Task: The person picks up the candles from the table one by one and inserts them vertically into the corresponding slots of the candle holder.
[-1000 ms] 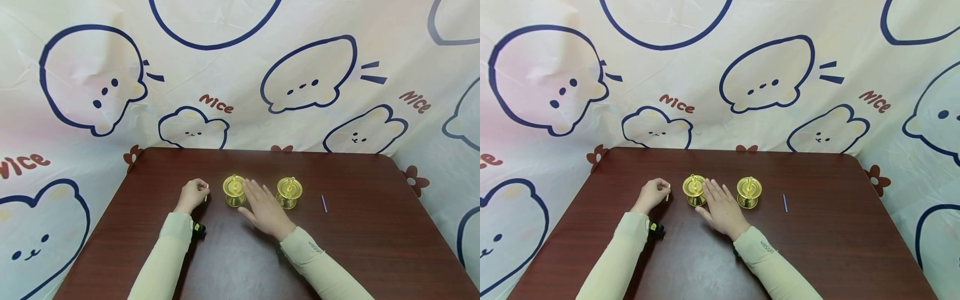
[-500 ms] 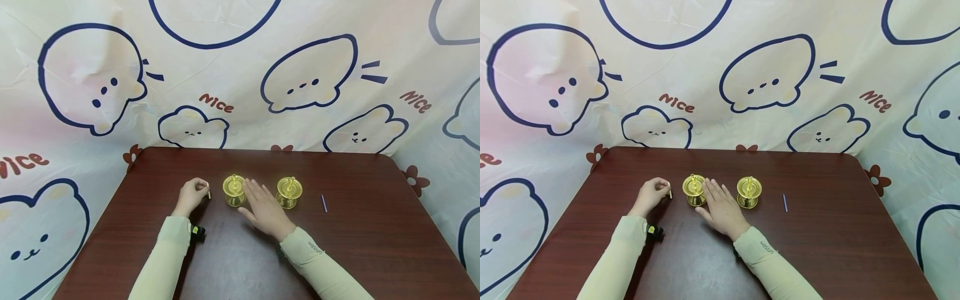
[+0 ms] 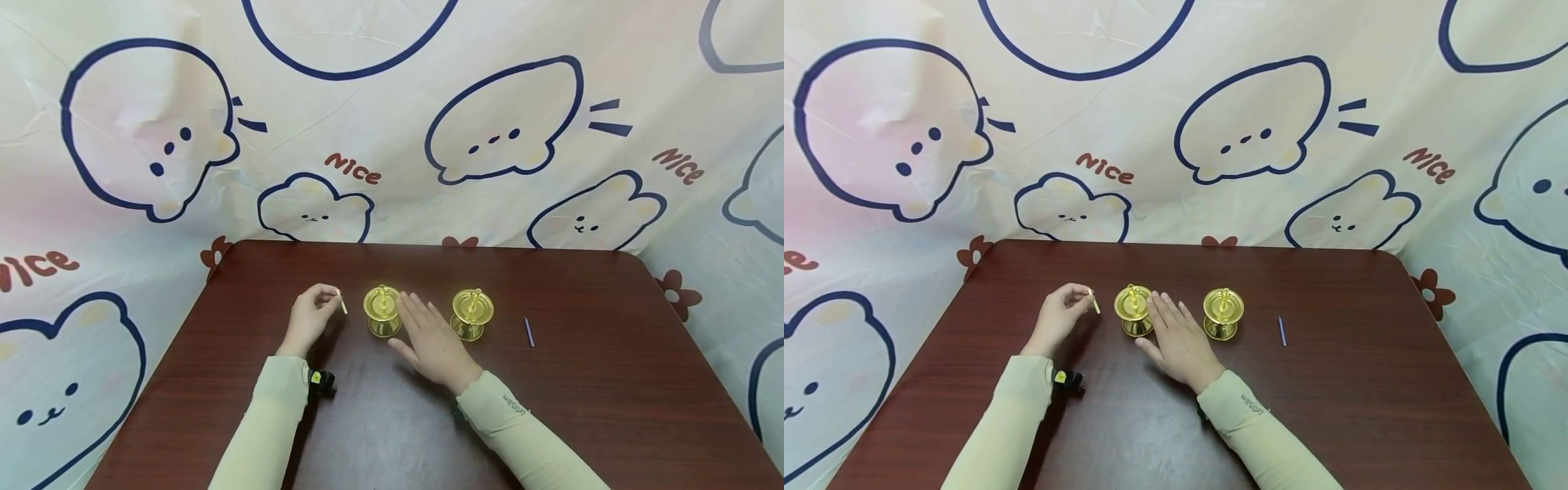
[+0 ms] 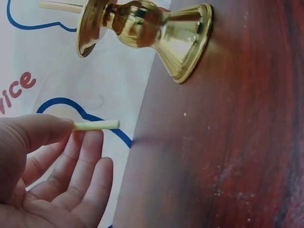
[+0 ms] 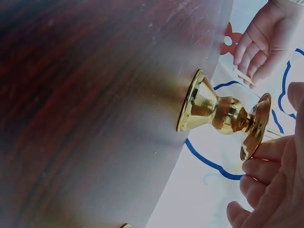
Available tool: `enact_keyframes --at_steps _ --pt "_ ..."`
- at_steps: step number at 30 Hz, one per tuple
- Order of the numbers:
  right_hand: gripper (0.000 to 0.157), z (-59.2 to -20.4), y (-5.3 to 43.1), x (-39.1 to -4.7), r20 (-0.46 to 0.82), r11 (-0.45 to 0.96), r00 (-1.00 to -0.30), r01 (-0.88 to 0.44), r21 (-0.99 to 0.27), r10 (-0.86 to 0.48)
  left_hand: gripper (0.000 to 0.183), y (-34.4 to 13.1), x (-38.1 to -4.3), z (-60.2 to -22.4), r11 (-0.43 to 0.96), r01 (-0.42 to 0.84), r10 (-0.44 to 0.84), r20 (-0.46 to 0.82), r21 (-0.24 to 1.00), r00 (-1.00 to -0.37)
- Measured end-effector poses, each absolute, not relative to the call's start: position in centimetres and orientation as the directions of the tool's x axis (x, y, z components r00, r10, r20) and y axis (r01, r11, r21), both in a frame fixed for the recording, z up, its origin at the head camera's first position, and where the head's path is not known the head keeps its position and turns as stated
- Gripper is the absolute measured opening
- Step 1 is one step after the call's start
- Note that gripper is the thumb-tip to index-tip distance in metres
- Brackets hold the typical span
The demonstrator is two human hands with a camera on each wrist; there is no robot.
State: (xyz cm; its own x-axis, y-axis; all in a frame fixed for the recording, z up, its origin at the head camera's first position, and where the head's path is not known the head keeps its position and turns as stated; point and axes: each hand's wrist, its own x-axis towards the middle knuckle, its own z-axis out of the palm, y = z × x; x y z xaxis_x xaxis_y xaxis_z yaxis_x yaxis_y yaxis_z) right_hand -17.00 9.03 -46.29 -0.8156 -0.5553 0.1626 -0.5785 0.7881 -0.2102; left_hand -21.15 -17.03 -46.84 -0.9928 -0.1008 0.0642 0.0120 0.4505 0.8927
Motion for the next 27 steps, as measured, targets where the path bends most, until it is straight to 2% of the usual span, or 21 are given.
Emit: enact_keyframes --at_steps 6,12,27 --pt "0.073 -46.3 9.0 -17.0 0.169 0.787 -0.815 -0.579 -0.21 -0.554 0.021 -16.8 -21.1 -46.4 0.414 0.059 -0.072 0.097 0.908 -0.993" --pt "0.073 -46.3 9.0 -16.9 0.18 0.784 -0.812 -0.583 -0.212 -0.555 0.018 -16.5 -20.9 -46.1 0.398 0.112 -0.057 0.147 0.91 -0.988" --pt "0.073 -46.5 9.0 -17.0 0.187 0.788 -0.815 -0.579 -0.212 -0.549 0.019 -15.6 -20.8 -45.2 0.332 0.152 -0.086 0.19 0.931 -0.978"
